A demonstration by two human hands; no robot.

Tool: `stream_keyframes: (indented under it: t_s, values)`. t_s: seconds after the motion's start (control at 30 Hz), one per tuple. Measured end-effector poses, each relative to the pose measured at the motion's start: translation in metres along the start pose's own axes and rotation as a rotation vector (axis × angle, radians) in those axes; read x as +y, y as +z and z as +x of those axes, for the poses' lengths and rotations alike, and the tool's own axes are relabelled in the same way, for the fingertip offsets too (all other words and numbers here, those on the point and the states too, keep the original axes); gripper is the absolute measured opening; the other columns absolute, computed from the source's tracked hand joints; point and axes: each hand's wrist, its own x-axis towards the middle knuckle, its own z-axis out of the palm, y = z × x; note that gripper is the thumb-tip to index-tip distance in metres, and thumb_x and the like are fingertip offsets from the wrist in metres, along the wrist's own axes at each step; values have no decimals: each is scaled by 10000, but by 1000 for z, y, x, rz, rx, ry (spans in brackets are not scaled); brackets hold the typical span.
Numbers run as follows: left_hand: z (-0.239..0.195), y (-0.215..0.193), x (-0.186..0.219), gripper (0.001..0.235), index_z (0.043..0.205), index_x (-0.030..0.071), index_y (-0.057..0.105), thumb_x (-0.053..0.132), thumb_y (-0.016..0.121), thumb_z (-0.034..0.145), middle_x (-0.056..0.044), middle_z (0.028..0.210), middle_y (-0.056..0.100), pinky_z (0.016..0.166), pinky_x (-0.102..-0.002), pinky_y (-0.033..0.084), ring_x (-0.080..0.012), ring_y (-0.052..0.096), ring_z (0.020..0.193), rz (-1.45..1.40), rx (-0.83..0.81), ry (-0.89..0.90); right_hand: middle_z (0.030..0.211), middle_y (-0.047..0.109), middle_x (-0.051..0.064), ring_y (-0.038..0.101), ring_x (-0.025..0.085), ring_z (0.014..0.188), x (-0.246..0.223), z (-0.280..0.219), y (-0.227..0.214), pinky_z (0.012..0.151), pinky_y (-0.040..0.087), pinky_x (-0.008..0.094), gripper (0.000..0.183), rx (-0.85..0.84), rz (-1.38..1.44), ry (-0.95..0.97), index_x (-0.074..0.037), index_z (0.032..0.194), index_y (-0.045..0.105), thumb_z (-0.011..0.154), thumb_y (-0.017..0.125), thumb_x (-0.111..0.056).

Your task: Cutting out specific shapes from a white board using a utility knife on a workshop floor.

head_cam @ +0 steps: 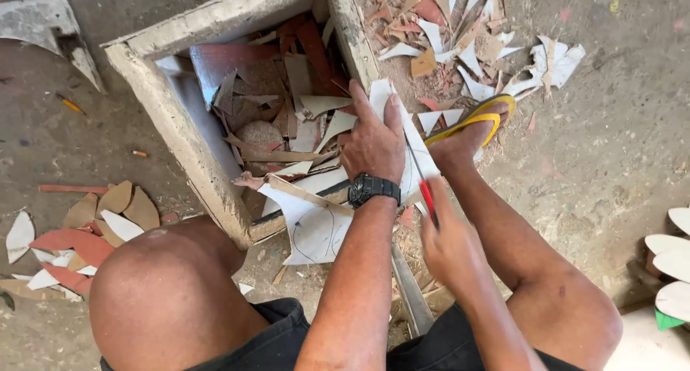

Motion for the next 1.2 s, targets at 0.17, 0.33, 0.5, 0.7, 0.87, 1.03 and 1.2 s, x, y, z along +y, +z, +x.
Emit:
stream_keyframes:
  t_s: [0.17, 0.33, 0.5, 0.7, 0.87, 1.03, 1.2]
  values:
    - [2, -5, 7, 668, 1571, 119, 283, 536, 359, 1054, -244, 934, 765, 687, -517, 597, -415, 760, 768, -52, -3, 49, 1479, 534, 245, 507, 490, 1343, -24, 24, -8, 1130, 386, 612, 665, 34, -15, -102, -326, 1623, 268, 984, 432, -239]
    - [7, 3, 5, 752, 1611, 174, 242, 597, 324, 994, -150, 901, 771, 601, -536, 553, -408, 714, 759, 39, -37, -40, 1597, 467, -77, 612, 598, 928, 12, -46, -4, 835, 465, 546, 647, -6, -34, 62, -398, 1583, 284, 955, 422, -325]
    - [7, 4, 5, 733, 1597, 172, 253, 586, 348, 1000, -128, 866, 773, 564, -508, 564, -383, 723, 715, 25, -24, -26, 1222, 696, 90, 734, 454, 887, 43, -54, 11, 829, 516, 447, 685, -29, -26, 172, -437, 1617, 249, 962, 437, -369]
    - [7, 3, 7, 730, 1594, 192, 243, 593, 350, 994, -171, 927, 780, 620, -576, 541, -466, 706, 786, 23, -31, -46, 1555, 486, 150, 575, 474, 1223, 12, 22, 8, 996, 428, 524, 676, 55, 74, -166, -215, 1603, 251, 943, 395, -215]
    - [8, 11, 0, 732, 1589, 183, 275, 603, 357, 995, -150, 901, 780, 608, -579, 533, -467, 697, 767, 90, 28, -12, 1080, 726, 223, 632, 546, 972, -11, 1, 0, 894, 432, 539, 659, 0, -24, -40, -298, 1626, 203, 979, 324, -326]
    - [9, 14, -2, 746, 1590, 134, 286, 595, 346, 1006, -141, 858, 779, 611, -535, 555, -423, 725, 762, 82, 50, 24, 1081, 749, 226, 674, 448, 1062, 25, -65, -3, 877, 512, 435, 749, -134, -58, 244, -447, 1660, 158, 969, 429, -355]
    - [10, 8, 4, 727, 1581, 140, 294, 584, 345, 1007, -154, 890, 789, 627, -574, 538, -462, 716, 784, 72, 54, 20, 1068, 783, 163, 711, 440, 975, 30, -48, 7, 1010, 399, 432, 717, -99, 0, 166, -419, 1636, 197, 965, 423, -305]
